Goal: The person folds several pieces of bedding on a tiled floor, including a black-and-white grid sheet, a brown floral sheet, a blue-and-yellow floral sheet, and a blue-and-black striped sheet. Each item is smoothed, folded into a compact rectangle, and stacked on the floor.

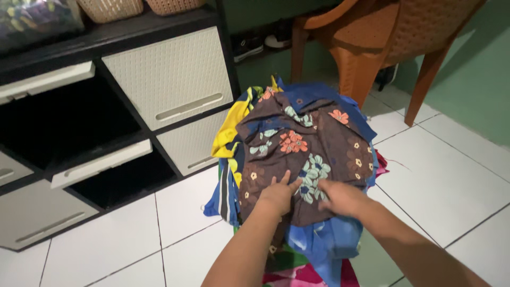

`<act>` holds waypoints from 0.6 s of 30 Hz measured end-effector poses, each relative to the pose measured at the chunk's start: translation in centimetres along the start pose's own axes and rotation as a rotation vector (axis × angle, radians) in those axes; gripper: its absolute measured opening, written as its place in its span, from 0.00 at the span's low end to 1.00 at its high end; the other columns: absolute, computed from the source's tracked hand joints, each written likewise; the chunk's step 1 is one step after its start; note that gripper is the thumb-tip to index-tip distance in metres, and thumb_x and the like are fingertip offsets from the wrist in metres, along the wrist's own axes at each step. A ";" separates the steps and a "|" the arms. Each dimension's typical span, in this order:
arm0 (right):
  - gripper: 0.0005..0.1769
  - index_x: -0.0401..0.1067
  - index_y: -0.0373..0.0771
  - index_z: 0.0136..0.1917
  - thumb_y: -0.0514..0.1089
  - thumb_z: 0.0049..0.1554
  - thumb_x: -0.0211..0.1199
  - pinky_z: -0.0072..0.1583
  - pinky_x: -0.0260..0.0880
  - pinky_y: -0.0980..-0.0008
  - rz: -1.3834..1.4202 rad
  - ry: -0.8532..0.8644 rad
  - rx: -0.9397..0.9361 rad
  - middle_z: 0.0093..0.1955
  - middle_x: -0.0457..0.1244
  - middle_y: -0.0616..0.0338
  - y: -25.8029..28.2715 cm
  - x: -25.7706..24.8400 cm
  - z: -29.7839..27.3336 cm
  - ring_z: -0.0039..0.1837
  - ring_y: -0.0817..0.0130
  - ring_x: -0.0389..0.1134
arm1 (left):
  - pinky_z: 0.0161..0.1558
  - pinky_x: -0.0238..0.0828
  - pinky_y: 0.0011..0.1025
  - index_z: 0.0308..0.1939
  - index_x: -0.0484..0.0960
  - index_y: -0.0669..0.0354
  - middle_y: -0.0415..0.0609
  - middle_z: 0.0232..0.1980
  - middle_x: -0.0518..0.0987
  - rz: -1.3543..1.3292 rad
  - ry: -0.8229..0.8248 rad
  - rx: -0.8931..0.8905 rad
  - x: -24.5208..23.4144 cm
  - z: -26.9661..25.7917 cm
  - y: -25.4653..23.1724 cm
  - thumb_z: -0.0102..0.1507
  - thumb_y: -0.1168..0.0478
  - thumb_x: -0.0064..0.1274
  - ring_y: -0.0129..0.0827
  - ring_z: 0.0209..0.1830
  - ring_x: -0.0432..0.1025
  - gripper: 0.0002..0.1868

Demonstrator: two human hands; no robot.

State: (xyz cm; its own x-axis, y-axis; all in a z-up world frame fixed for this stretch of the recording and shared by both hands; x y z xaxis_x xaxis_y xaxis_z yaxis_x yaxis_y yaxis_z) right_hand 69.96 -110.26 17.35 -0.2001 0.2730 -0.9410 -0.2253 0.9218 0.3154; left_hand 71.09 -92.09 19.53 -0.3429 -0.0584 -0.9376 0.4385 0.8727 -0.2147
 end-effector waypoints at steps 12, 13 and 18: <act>0.05 0.70 0.37 0.46 0.39 0.57 0.58 0.52 0.70 0.57 0.265 -0.171 -0.018 0.45 0.69 0.45 -1.3 1.1 -0.7 0.50 0.51 0.72 | 0.73 0.56 0.50 0.80 0.50 0.23 0.36 0.86 0.27 -0.134 0.303 0.012 3.9 4.2 1.7 0.60 0.81 0.37 0.61 0.83 0.37 0.52; 0.04 0.70 0.37 0.45 0.39 0.57 0.58 0.52 0.70 0.57 0.281 -0.198 0.012 0.44 0.70 0.45 -1.2 0.5 -1.0 0.50 0.51 0.72 | 0.73 0.56 0.50 0.79 0.52 0.26 0.39 0.86 0.31 -0.123 0.259 0.033 3.9 4.2 1.9 0.61 0.80 0.37 0.62 0.82 0.39 0.49; 0.28 0.66 0.36 0.55 0.56 0.51 0.71 0.58 0.70 0.58 0.242 -0.068 0.087 0.53 0.68 0.44 2.2 -1.5 -2.5 0.57 0.50 0.71 | 0.66 0.65 0.47 0.75 0.67 0.42 0.63 0.72 0.69 -0.140 0.019 0.086 2.1 3.3 2.0 0.69 0.68 0.35 0.55 0.68 0.69 0.29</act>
State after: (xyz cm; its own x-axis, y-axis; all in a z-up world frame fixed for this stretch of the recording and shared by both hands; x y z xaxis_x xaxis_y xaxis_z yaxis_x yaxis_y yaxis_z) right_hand 67.38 -109.26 19.73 -0.1728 0.5038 -0.8464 -0.0956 0.8466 0.5235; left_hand 73.98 -92.04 16.24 -0.4213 -0.1664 -0.8915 0.4543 0.8121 -0.3663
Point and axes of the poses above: each hand's wrist, its own z-axis towards the middle knuckle, its own x-axis out of the palm, y = z × x, the point moved 7 cm from there along z, towards the middle knuckle
